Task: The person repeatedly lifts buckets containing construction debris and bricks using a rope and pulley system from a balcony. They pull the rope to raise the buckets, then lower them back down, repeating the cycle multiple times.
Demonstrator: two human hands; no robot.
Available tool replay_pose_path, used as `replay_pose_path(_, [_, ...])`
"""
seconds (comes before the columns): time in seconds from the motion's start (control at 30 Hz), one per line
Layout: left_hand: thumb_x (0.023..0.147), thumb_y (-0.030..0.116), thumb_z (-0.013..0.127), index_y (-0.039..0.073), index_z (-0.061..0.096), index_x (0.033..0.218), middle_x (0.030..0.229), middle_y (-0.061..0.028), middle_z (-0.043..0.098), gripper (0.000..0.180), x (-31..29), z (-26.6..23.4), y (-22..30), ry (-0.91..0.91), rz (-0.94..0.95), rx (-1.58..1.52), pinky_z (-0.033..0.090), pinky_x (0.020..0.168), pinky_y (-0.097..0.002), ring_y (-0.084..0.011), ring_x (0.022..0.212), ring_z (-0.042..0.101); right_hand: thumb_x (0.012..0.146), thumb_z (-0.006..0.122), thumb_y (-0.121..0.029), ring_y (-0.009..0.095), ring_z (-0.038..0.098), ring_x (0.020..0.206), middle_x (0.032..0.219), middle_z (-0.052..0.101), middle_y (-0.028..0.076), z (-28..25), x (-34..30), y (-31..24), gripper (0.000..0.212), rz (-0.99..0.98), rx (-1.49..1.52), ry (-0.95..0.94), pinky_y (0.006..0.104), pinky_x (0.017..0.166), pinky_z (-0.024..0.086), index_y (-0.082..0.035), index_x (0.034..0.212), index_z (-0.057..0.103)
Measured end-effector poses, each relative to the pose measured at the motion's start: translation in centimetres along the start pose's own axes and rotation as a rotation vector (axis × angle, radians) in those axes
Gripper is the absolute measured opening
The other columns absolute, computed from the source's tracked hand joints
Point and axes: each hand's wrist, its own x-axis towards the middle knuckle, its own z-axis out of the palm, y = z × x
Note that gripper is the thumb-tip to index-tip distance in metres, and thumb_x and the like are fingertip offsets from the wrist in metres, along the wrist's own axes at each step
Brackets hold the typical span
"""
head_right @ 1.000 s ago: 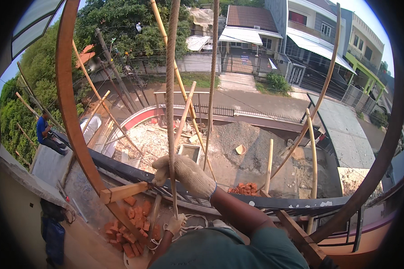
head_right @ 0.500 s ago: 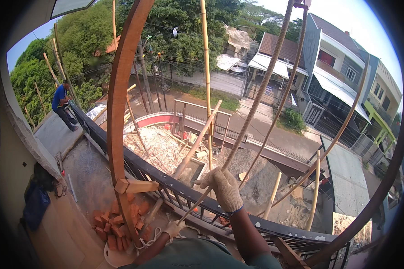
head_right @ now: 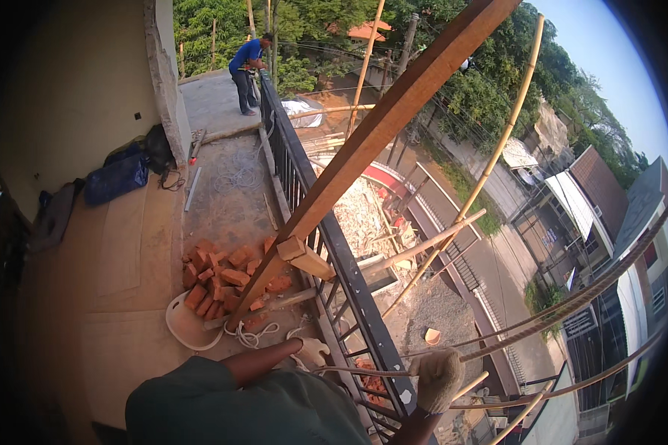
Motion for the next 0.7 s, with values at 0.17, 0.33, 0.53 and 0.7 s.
replay_pose_path(0.17, [0.102,0.032,0.059,0.002,0.061,0.132,0.120,-0.0109,0.069,0.042,0.5,-9.3,10.4,0.366,0.263,-0.491,0.049,0.101,-0.0352,-0.0206,0.117,0.063,0.101,0.065,-0.045,0.011,0.033,0.046,0.056,0.031,-0.004,-1.5,0.4,0.8,0.047,0.074,-0.227,0.040,0.0331,0.046,0.042,-0.015,0.072,0.042])
replay_pose_path(0.33, [0.103,0.029,0.060,0.002,0.062,0.127,0.120,-0.0152,0.067,0.036,-1.9,-19.2,27.4,0.576,0.829,-0.383,0.049,0.103,-0.0377,-0.0231,0.117,0.064,0.099,0.067,-0.044,0.012,0.039,0.044,0.054,0.036,-0.003,-2.2,0.9,2.7,0.046,0.206,-0.287,0.037,0.0340,0.046,0.043,-0.011,0.075,0.047])
replay_pose_path(0.53, [0.093,0.041,0.069,-0.002,0.050,0.145,0.125,-0.0211,0.063,0.070,-1.4,-22.2,42.3,0.673,0.968,-0.174,0.051,0.101,-0.0444,-0.0358,0.116,0.063,0.103,0.062,-0.040,0.013,0.036,0.043,0.053,0.033,-0.001,-1.4,1.0,5.8,0.044,0.291,-0.392,-0.094,0.0351,0.045,0.045,-0.013,0.073,0.043])
replay_pose_path(0.7, [0.097,0.034,0.065,0.003,0.062,0.121,0.092,-0.0076,0.064,0.040,-4.7,-23.0,48.3,0.186,0.983,-0.566,0.055,0.078,-0.0382,-0.0189,0.084,0.065,0.104,0.059,-0.046,0.012,0.039,0.043,0.052,0.037,0.000,-1.7,0.4,8.3,0.048,0.249,-0.575,-0.164,0.0347,0.047,0.048,-0.011,0.075,0.046])
